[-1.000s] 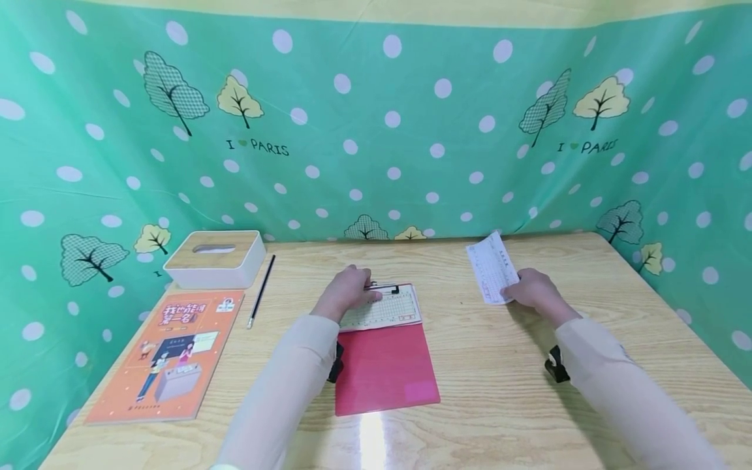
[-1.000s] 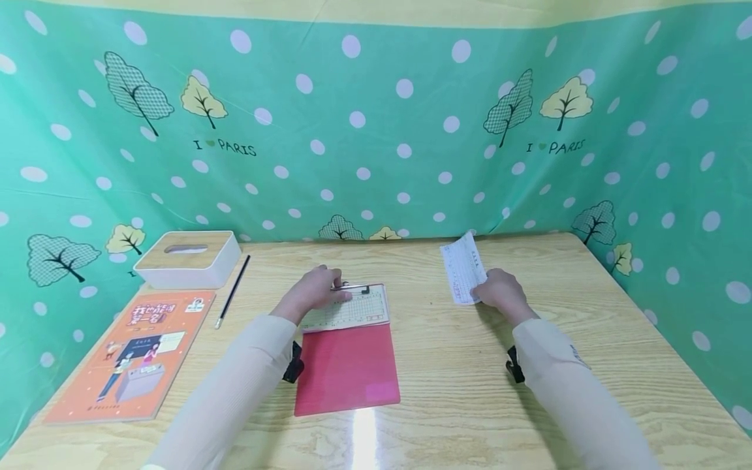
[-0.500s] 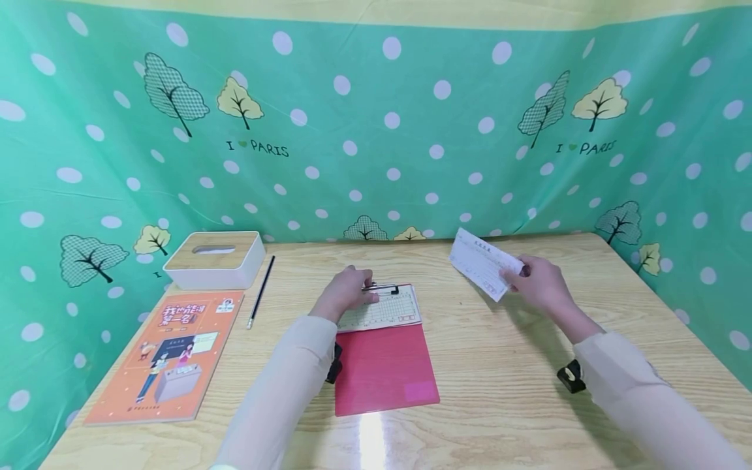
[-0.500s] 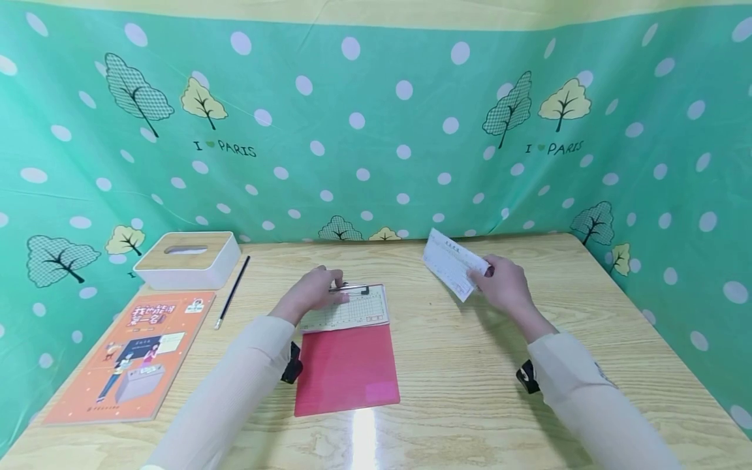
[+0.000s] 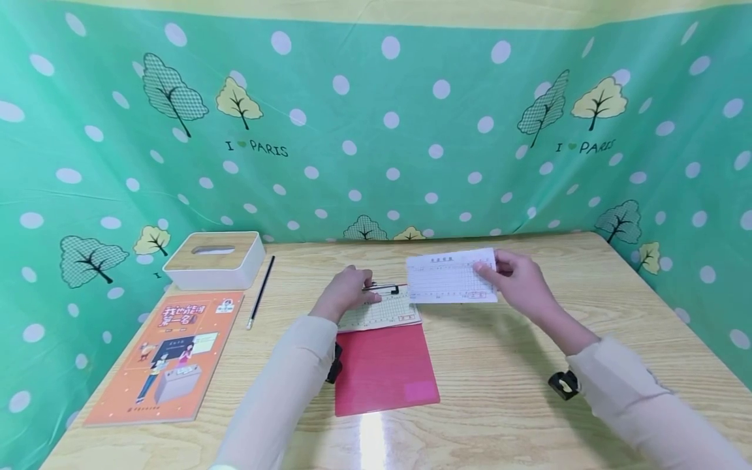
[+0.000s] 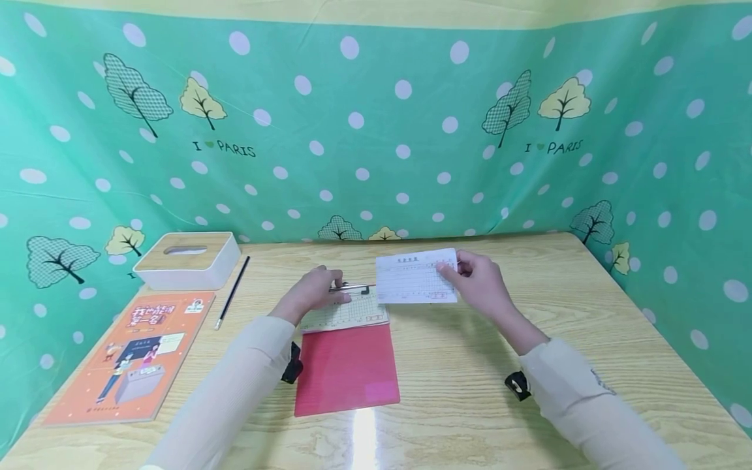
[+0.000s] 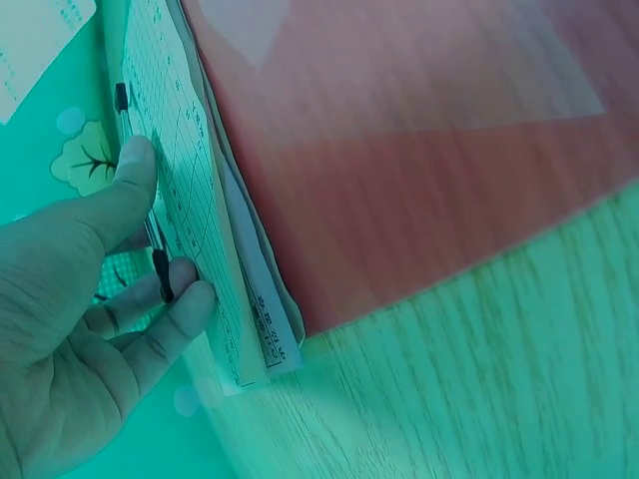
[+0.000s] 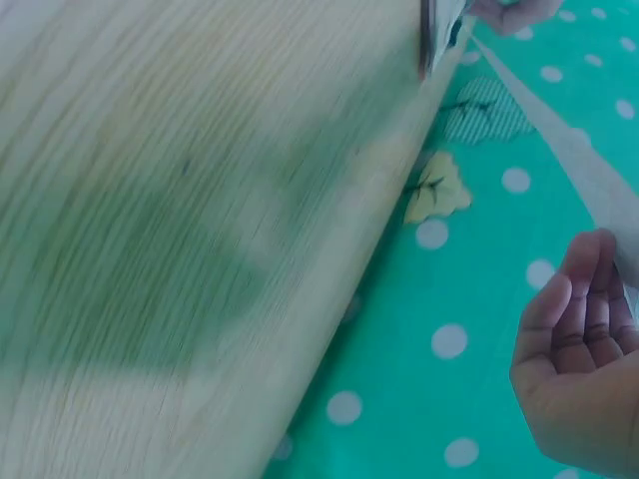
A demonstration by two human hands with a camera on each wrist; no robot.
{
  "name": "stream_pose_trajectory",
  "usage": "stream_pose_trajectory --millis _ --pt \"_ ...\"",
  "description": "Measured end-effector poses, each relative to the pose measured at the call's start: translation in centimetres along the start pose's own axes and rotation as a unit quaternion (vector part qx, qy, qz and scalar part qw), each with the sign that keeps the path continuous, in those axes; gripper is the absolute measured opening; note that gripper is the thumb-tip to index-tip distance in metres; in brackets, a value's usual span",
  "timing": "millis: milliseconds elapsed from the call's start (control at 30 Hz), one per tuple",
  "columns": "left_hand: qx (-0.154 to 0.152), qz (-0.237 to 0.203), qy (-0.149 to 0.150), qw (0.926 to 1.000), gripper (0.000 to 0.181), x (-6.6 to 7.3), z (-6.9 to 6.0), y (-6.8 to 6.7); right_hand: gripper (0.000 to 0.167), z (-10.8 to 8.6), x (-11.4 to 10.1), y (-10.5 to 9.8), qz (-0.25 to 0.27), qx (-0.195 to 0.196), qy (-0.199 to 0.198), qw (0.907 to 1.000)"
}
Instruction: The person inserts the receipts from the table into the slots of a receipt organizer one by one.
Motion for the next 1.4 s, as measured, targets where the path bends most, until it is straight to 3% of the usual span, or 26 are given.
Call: stream_pose_trajectory --millis 200,367,533,733,967,1200,1400 --pt "0.004 0.009 0.009 0.9999 0.027 0.2 0.0 -0.1 0.033 -0.2 -0.5 2.0 0.044 -0.071 0.005 0.9965" --pt "0.001 0.005 0.003 1.0000 0.026 0.3 -0.2 -0.1 0.030 -0.4 -0.7 4.2 0.075 -0.141 0.016 0.9870" --pt "0.001 0.002 0.004 1.0000 0.025 0.5 -0.2 -0.1 0.031 -0.4 -1.0 6.3 0.113 -0.177 0.020 0.9775" --pt "0.008 0.012 0.015 0.9998 0.024 0.4 0.1 -0.2 0.031 0.0 -1.3 8.5 0.108 -0.181 0.029 0.9771" --pt "0.004 0.015 0.016 0.9997 0.023 0.2 0.4 0.1 0.030 0.4 -1.2 10.5 0.088 -0.163 0.073 0.9799" --pt "-0.005 0.019 0.007 0.9998 0.022 0.3 0.5 0.0 0.026 1.1 -1.6 12.2 0.021 -0.125 0.090 0.9879" --pt "-0.003 0.024 0.009 0.9997 0.022 0.2 0.6 0.0 0.021 1.3 -2.3 13.4 0.014 -0.124 0.111 0.9860"
Point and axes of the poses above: each hand's wrist, its own z-axis towards the middle knuckle, its own y-axis out of the palm, x = y × z, the point moved 5 cm from there along z, towards the middle knuckle, and after that the axes turned 7 degrees about -z, right-handed, at the moved point
